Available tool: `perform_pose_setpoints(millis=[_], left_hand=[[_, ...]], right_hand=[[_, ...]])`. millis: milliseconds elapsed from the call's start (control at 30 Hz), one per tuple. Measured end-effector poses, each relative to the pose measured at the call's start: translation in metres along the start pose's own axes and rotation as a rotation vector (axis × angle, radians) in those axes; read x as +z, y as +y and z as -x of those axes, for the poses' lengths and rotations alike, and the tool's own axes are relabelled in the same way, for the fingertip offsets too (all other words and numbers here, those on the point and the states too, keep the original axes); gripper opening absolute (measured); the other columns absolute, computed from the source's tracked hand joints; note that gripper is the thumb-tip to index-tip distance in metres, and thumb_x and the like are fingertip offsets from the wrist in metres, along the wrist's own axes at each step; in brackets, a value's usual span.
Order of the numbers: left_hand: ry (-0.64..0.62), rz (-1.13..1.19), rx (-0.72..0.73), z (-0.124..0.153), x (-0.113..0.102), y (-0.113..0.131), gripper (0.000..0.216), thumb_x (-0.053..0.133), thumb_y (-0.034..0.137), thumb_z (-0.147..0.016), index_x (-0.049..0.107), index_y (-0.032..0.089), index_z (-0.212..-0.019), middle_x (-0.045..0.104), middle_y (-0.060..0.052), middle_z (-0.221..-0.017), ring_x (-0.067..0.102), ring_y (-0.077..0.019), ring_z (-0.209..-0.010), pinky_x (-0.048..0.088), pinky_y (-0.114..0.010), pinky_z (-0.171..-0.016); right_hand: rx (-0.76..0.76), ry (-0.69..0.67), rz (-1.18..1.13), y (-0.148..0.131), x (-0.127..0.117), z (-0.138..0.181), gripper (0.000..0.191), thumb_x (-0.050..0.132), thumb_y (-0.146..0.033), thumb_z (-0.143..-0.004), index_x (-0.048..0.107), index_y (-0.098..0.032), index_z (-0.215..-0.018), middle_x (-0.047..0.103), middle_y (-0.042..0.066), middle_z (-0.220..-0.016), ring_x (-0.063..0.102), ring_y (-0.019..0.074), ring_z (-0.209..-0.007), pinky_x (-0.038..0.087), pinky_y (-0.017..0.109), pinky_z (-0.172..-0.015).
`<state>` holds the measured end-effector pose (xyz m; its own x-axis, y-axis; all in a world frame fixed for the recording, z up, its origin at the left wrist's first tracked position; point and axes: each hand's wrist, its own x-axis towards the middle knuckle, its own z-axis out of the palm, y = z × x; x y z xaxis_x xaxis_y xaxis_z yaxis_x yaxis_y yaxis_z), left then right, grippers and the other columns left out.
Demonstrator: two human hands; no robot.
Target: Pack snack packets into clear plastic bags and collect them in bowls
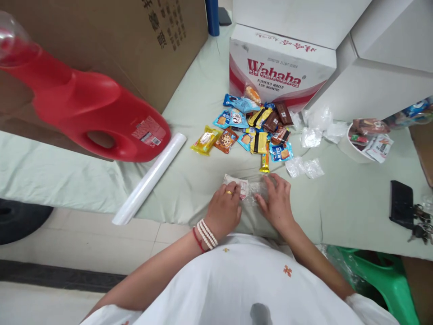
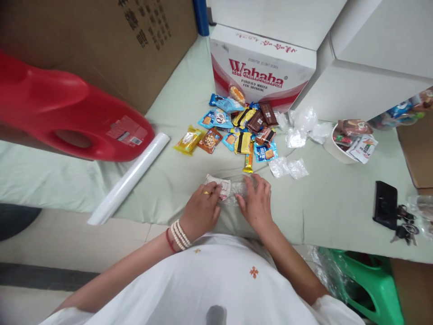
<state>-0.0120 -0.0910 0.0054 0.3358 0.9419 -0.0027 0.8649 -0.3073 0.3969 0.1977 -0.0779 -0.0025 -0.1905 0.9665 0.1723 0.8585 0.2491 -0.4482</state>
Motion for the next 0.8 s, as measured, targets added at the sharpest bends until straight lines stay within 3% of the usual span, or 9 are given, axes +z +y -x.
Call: perform_pose_setpoints(millis=[100,233,333,467,533,600,667,733,800], left_hand=[[-0.022,-0.158,-0.006,0.003,-0.002,0.001,0.050,0.055,0.017,-0.091,0.060,0.012,-0.141,0.061,-0.018,-0.142,0.057,-0.0332,-0.115,0.047,-0.048,-0.094],[0.036,-0.232,-0.002,0.006,0.002,0.003,0.045,0.048,0.015,-0.098,0.062,0.016,-0.140,0.064,-0.016,-0.142,0.058,-0.0330,-0.117,0.044,-0.049,-0.090],[0.062,-0.182,0.003,0.009,0.001,0.003,0.044,0.047,0.009,-0.095,0.067,0.017,-0.133,0.065,-0.018,-0.141,0.056,-0.0347,-0.128,0.039,-0.055,-0.101],[0.085,0.078,-0.051,0.019,-0.017,-0.018,0.046,0.053,0.013,-0.085,0.069,0.022,-0.127,0.066,-0.015,-0.141,0.049,-0.0379,-0.142,0.018,-0.070,-0.118],[0.158,0.312,-0.157,0.026,-0.029,-0.036,0.044,0.052,0.022,-0.085,0.068,0.027,-0.126,0.067,-0.008,-0.140,0.052,-0.0334,-0.140,0.028,-0.062,-0.120],[0.274,0.496,-0.373,0.029,-0.037,-0.053,0.041,0.050,0.029,-0.086,0.069,0.026,-0.122,0.073,-0.007,-0.128,0.064,-0.0281,-0.123,0.049,-0.045,-0.106],[0.256,0.576,-0.555,0.026,-0.037,-0.063,0.036,0.051,0.039,-0.088,0.071,0.022,-0.113,0.077,-0.006,-0.103,0.071,-0.0239,-0.093,0.056,-0.035,-0.083],[0.138,0.587,-0.599,0.016,-0.029,-0.064,0.039,0.055,0.050,-0.087,0.072,0.020,-0.106,0.075,-0.004,-0.084,0.068,-0.0211,-0.074,0.054,-0.032,-0.071],[0.060,0.567,-0.568,0.003,-0.020,-0.059,0.047,0.058,0.058,-0.084,0.071,0.018,-0.105,0.073,-0.004,-0.081,0.066,-0.0207,-0.071,0.052,-0.033,-0.070]], right_hand=[[0.023,-0.134,0.048,0.000,-0.006,-0.006,0.022,0.058,-0.026,-0.095,0.070,-0.017,-0.110,0.054,0.019,-0.137,0.051,0.0355,-0.124,0.048,0.051,-0.100],[0.042,-0.291,-0.093,-0.022,-0.017,-0.032,0.016,0.052,-0.027,-0.099,0.068,-0.022,-0.100,0.066,0.007,-0.101,0.062,0.0219,-0.089,0.050,0.032,-0.081],[-0.019,-0.357,-0.119,-0.053,-0.004,-0.058,0.014,0.053,-0.026,-0.099,0.066,-0.021,-0.102,0.068,0.008,-0.102,0.063,0.0221,-0.096,0.048,0.031,-0.085],[-0.060,-0.451,-0.184,-0.074,0.030,-0.078,0.027,0.042,-0.026,-0.105,0.062,-0.013,-0.119,0.068,0.014,-0.112,0.063,0.0234,-0.103,0.048,0.034,-0.092],[-0.092,-0.411,-0.277,-0.070,0.039,-0.074,0.036,0.046,-0.025,-0.104,0.053,-0.009,-0.134,0.065,0.018,-0.123,0.060,0.0247,-0.112,0.047,0.036,-0.100],[-0.124,-0.369,-0.355,-0.062,0.042,-0.065,0.041,0.050,-0.024,-0.101,0.049,-0.009,-0.139,0.061,0.018,-0.125,0.057,0.0253,-0.115,0.046,0.039,-0.103],[-0.160,-0.361,-0.405,-0.055,0.042,-0.057,0.035,0.051,-0.022,-0.099,0.054,-0.013,-0.132,0.060,0.015,-0.120,0.057,0.0245,-0.112,0.048,0.039,-0.101],[-0.175,-0.357,-0.438,-0.051,0.040,-0.054,0.029,0.051,-0.018,-0.097,0.057,-0.015,-0.126,0.059,0.013,-0.115,0.057,0.0234,-0.109,0.049,0.038,-0.099],[-0.161,-0.354,-0.460,-0.049,0.041,-0.056,0.028,0.050,-0.014,-0.096,0.059,-0.016,-0.123,0.060,0.012,-0.113,0.057,0.0227,-0.107,0.048,0.037,-0.097]])
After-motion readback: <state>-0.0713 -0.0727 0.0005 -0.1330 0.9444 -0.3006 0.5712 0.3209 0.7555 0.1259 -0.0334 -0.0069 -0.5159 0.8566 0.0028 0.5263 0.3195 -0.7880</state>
